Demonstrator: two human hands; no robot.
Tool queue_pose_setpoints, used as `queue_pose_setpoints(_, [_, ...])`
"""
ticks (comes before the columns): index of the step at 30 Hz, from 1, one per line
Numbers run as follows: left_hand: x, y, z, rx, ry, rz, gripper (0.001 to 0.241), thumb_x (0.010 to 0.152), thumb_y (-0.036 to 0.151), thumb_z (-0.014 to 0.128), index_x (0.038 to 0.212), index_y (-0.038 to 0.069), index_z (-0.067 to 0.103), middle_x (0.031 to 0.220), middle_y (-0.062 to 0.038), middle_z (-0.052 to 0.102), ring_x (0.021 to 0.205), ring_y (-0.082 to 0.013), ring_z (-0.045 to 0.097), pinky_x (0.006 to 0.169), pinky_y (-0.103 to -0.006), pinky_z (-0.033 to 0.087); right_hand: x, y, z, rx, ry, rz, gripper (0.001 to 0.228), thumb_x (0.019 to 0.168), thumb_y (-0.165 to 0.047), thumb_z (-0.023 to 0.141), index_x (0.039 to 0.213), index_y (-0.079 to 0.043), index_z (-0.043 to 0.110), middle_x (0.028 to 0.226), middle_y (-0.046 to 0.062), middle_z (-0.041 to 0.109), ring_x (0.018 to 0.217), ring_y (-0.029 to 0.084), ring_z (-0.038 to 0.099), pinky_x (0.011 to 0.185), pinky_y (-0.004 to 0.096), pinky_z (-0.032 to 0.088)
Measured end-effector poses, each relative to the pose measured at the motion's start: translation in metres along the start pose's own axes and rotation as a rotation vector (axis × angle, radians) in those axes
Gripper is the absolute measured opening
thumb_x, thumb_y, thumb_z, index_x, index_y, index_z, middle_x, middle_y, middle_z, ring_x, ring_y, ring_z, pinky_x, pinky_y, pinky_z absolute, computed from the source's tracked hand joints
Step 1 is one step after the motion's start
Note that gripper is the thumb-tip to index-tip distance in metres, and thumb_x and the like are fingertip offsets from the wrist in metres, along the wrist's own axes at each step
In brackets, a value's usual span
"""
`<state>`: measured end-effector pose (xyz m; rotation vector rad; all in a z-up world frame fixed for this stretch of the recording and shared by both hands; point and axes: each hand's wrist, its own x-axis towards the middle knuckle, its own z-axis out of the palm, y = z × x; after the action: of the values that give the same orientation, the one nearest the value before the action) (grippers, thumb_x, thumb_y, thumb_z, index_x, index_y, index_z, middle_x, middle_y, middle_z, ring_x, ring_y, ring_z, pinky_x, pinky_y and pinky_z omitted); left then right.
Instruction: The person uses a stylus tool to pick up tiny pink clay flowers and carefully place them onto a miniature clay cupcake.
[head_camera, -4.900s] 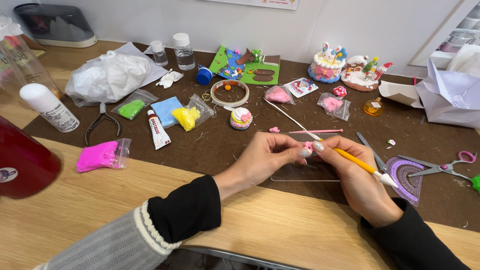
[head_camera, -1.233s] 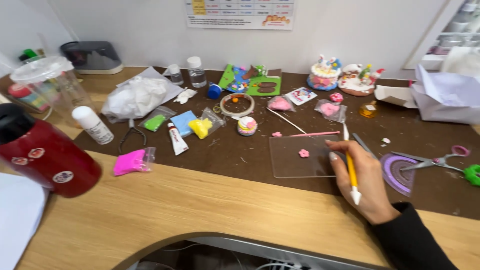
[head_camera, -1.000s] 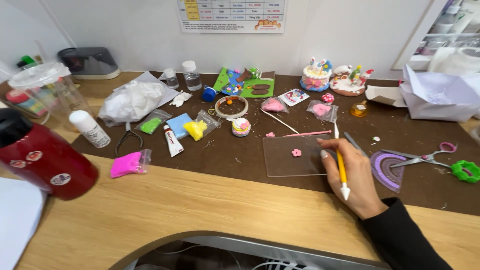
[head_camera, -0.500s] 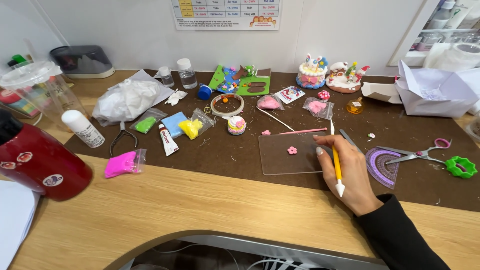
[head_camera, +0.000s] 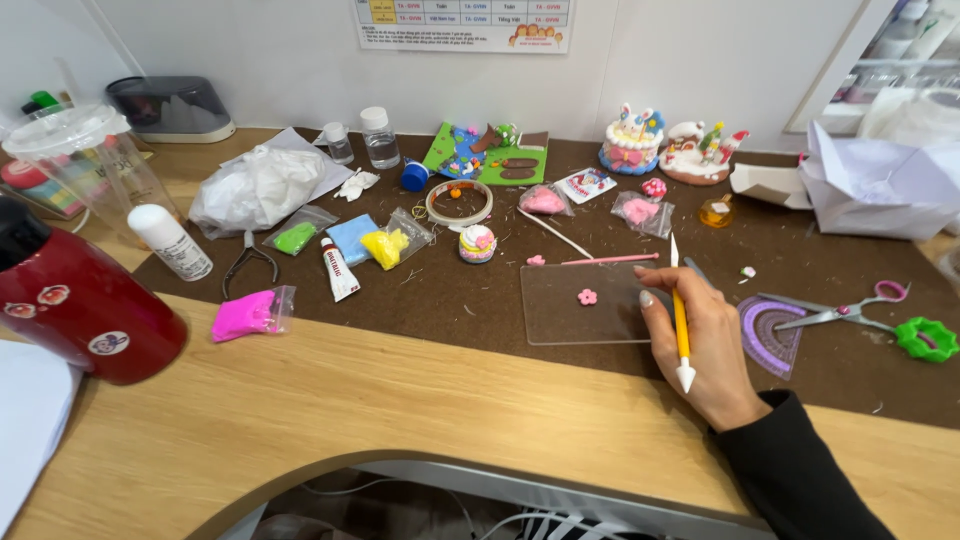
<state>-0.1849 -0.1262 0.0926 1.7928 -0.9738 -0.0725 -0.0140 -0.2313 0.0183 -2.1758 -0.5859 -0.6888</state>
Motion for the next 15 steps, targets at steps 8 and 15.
queue_pose_setpoints(8, [-0.013, -0.038, -0.192, 0.391, 0.207, -0.156, 0.027, 0.09, 0.023, 0.063, 0.112, 0.02, 0.078, 0.107, -0.001, 0.079, 0.094, -0.0151, 0.07, 0.086, -0.029, 0.051, 0.0, 0.001, 0.0, -0.036, -0.058, 0.088, 0.02, 0.093, -0.018, 0.06, 0.112, -0.015, 0.065, 0.125, 0.0, 0.075, 0.113, 0.028, 0.066, 0.101, 0.042, 0.044])
queue_pose_setpoints(15, [-0.055, -0.146, -0.317, 1.089, 0.26, -1.048, 0.089, 0.082, 0.056, 0.081, 0.15, 0.011, 0.047, 0.149, -0.015, 0.048, 0.138, -0.0348, 0.041, 0.11, -0.0538, 0.039, 0.0, -0.008, -0.001, -0.067, -0.014, 0.057, 0.013, 0.096, -0.016, 0.059, 0.107, -0.011, 0.064, 0.123, 0.003, 0.077, 0.111, 0.03, 0.069, 0.098, 0.043, 0.048])
